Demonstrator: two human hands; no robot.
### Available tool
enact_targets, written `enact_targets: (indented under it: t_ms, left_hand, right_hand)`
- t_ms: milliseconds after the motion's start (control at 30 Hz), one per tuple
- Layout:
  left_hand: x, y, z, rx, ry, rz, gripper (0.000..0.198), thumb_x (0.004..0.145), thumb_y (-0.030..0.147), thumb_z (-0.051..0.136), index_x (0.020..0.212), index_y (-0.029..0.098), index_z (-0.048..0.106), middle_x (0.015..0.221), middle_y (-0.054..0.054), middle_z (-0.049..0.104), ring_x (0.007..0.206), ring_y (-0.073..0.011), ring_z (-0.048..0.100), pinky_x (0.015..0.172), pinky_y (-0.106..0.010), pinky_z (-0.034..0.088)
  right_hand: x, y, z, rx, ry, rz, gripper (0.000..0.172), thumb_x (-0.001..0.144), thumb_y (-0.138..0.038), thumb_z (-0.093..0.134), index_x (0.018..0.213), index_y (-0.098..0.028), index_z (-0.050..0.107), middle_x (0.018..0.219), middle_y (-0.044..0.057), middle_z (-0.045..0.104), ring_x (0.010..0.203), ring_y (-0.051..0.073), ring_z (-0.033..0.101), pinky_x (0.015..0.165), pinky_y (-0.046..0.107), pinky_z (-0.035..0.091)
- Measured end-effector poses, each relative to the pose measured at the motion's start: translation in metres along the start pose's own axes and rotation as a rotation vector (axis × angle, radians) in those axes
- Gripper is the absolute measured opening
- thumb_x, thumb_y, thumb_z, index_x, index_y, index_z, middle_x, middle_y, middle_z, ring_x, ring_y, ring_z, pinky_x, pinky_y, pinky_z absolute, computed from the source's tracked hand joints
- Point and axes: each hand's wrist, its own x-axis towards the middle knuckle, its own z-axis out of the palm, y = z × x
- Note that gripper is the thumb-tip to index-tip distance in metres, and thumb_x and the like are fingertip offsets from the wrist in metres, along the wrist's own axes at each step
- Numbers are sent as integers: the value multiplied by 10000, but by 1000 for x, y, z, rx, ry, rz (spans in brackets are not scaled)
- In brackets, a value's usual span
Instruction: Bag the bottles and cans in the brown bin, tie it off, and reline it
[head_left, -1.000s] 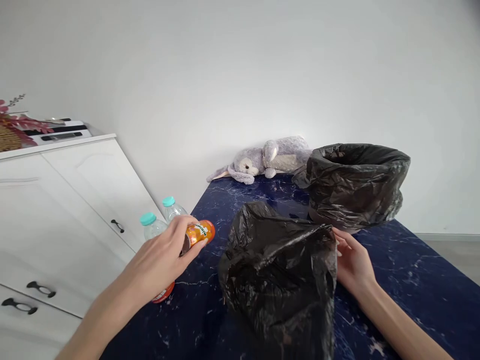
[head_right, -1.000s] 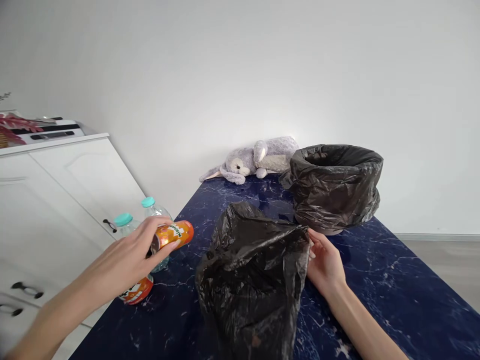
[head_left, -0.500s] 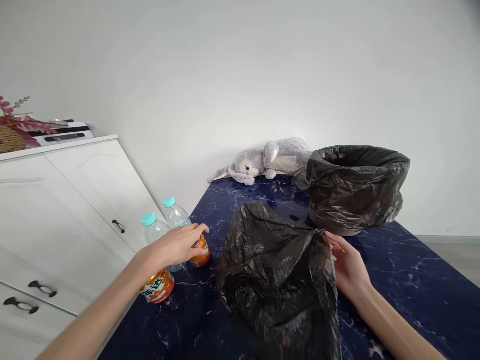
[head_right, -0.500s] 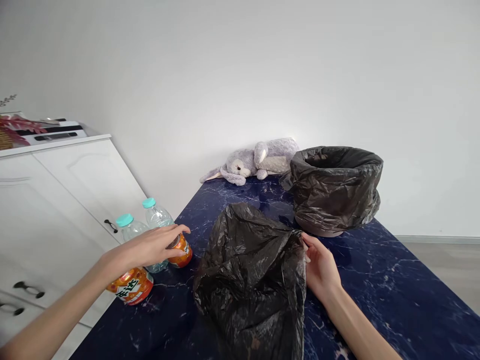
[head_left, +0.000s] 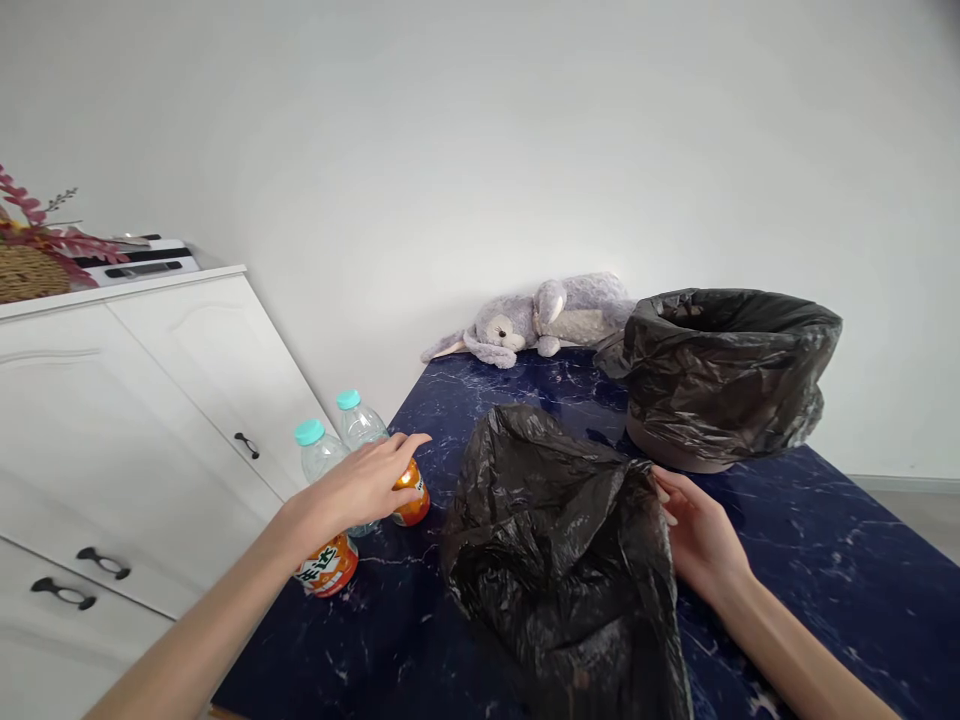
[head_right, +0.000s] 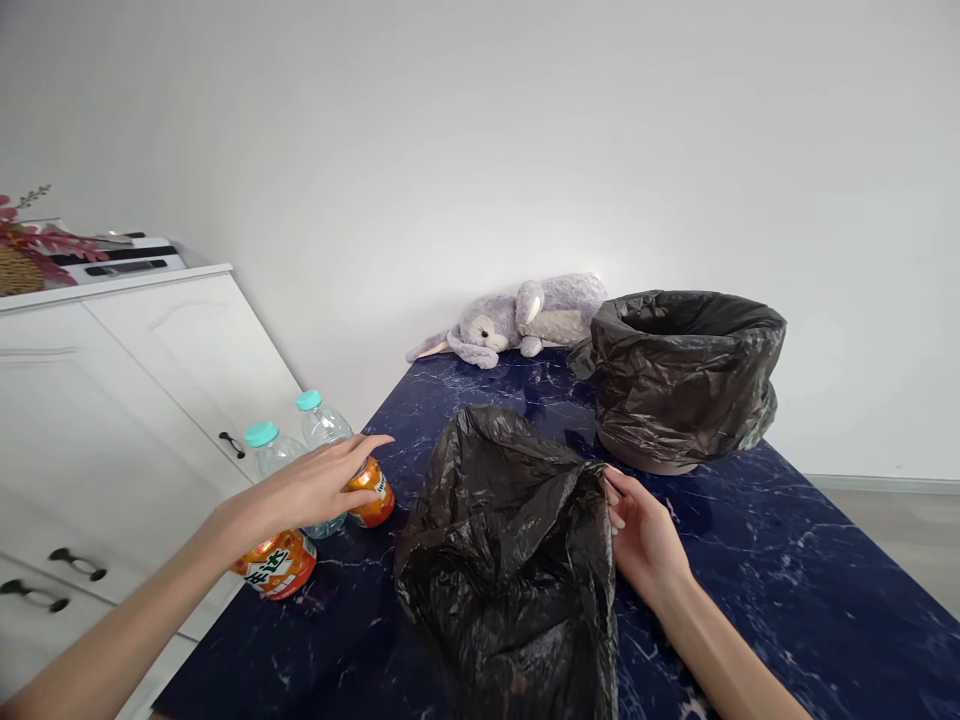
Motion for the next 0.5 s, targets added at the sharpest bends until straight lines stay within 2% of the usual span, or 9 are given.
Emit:
enact_targets:
  t_ms: [100, 167, 267, 333, 367, 433, 500]
  left_hand:
    - [-7, 16, 6, 6, 152, 80, 488, 1061, 375, 522, 1518, 206, 524, 1505, -150, 616, 1376, -357, 578, 1105, -462, 456]
    - [-14, 30, 15, -44, 203, 166, 409, 1103, 441, 489, 1420, 208, 600, 1472, -125, 643, 1354, -329, 593, 1126, -448, 444]
    - [-22, 49, 35, -145, 122, 269, 532, 1064, 595, 562, 1441, 222, 601, 1452, -115, 669, 1324, -327, 633, 1080, -429, 492]
    - [-23, 57, 49, -156, 111, 308, 608, 989, 610, 688, 1450, 222, 603, 1397, -123, 705, 1288, -349, 662, 1058, -441, 507]
    - [-22, 59, 55, -150, 120, 325, 576, 972, 576, 731, 1413, 221, 628, 1340, -121, 733, 1244, -350, 686, 1040, -443, 512]
    - [-19, 63, 62, -138, 125, 367, 338, 995, 448, 742, 1242, 221, 703, 1182, -91, 785, 1101, -317, 740, 968, -418, 522]
    - [-17, 68, 61, -156, 119, 409, 115, 1031, 323, 695, 1050, 215, 729, 1045, -57, 800, 965, -268, 759, 885, -376, 518]
  right_hand:
    - [-4, -2, 3, -80, 21, -22, 524, 716, -507, 929, 630, -231, 492, 513, -76, 333, 474, 91, 298, 459, 241, 395]
    - [-9, -5, 2, -156, 37, -60, 492, 763, -510, 910, 655, -220, 527, 553, -64, 368, 498, 91, 299, 452, 234, 374]
    - [-26, -12, -3, -273, 118, -175, 381, 814, -522, 880, 831, -217, 651, 693, -24, 512, 589, 120, 413, 479, 242, 394]
    - [-43, -18, -7, -347, 209, -270, 406, 818, -540, 878, 1044, -260, 689, 763, -18, 564, 668, 153, 477, 539, 255, 437]
    - [-53, -21, -8, -421, 254, -330, 453, 821, -550, 872, 1133, -286, 677, 786, -18, 581, 704, 167, 502, 577, 263, 456]
    - [-73, -25, -8, -669, 315, -485, 504, 844, -569, 840, 1229, -317, 637, 850, -2, 618, 774, 198, 560, 655, 293, 488]
    - [-91, -27, -4, -1008, 306, -674, 506, 875, -569, 790, 1279, -324, 610, 970, 35, 657, 838, 232, 623, 716, 341, 515]
